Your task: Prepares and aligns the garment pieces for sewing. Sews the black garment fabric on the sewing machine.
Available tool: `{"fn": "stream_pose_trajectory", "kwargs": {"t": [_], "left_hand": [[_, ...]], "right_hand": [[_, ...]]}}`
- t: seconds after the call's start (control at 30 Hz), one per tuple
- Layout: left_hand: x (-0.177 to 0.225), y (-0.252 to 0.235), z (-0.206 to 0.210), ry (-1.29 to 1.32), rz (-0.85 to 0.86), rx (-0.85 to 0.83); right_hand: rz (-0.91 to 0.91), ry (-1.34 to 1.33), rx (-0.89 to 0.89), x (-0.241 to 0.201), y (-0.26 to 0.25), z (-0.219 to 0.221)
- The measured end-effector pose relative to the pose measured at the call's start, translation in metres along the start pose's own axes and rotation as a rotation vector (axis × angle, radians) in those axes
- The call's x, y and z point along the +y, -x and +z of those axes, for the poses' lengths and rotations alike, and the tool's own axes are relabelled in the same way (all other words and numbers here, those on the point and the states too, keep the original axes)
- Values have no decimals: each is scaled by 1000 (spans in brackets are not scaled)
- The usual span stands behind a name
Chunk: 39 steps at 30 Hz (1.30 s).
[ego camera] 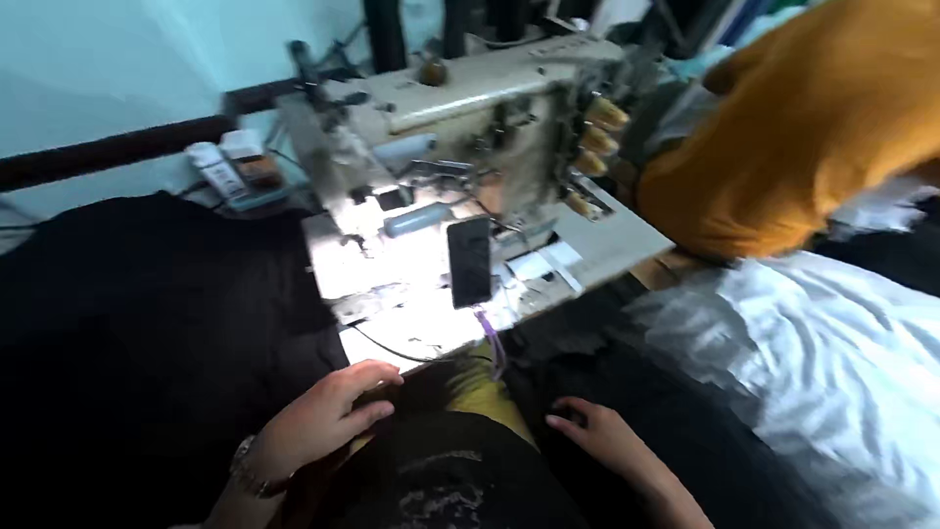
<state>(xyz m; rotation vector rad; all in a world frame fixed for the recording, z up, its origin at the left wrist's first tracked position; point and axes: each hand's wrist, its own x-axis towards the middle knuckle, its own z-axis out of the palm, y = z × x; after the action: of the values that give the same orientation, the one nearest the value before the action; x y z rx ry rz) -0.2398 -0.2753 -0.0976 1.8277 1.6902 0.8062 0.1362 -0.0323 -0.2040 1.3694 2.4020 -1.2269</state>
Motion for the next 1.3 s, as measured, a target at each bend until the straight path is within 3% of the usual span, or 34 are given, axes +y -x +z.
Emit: {"fn": "stream_pose_trajectory", "kwargs": {"t": [0.1, 0.17, 0.23, 0.37, 0.5, 0.63, 0.77, 0.83, 0.9, 0.97, 1.03, 1.13, 1.3], "left_hand": [[-7, 21, -21, -92, -135, 322], [-14, 31, -29, -228, -285, 551], [-29, 36, -31, -349, -439, 702], [-67, 31, -15, -294, -631, 757], [-66, 23, -9, -326, -687, 792], [-51, 9, -13, -397, -796, 559], [-51, -3, -12, -441, -800, 423], [-58, 7, -17, -240, -650, 533], [-63, 25, -24, 221, -430, 784], [-61, 42, -31, 535, -397, 1029], [-68, 55, -32, 520, -491, 1152], [-79, 60, -23, 371, -587, 1155], [-84, 54, -23, 376, -552, 1175]], "right_hand": [[-196, 55, 182, -39, -11, -10], [-431, 29, 301, -71, -26, -5], [-643, -16, 264, -110, -43, 4], [-887, 8, 55, -189, -73, 35], [-847, -12, 8, -231, -104, 74], [-669, 209, -148, -238, -112, 83], [-681, 208, -69, -230, -114, 88], [-708, 205, -33, -228, -113, 90], [-727, 207, -34, -227, -112, 89], [-764, 209, 9, -226, -114, 92], [-735, 242, -14, -229, -109, 91], [-752, 215, -13, -231, -107, 93], [-1080, 40, -114, -277, -93, 97]]}}
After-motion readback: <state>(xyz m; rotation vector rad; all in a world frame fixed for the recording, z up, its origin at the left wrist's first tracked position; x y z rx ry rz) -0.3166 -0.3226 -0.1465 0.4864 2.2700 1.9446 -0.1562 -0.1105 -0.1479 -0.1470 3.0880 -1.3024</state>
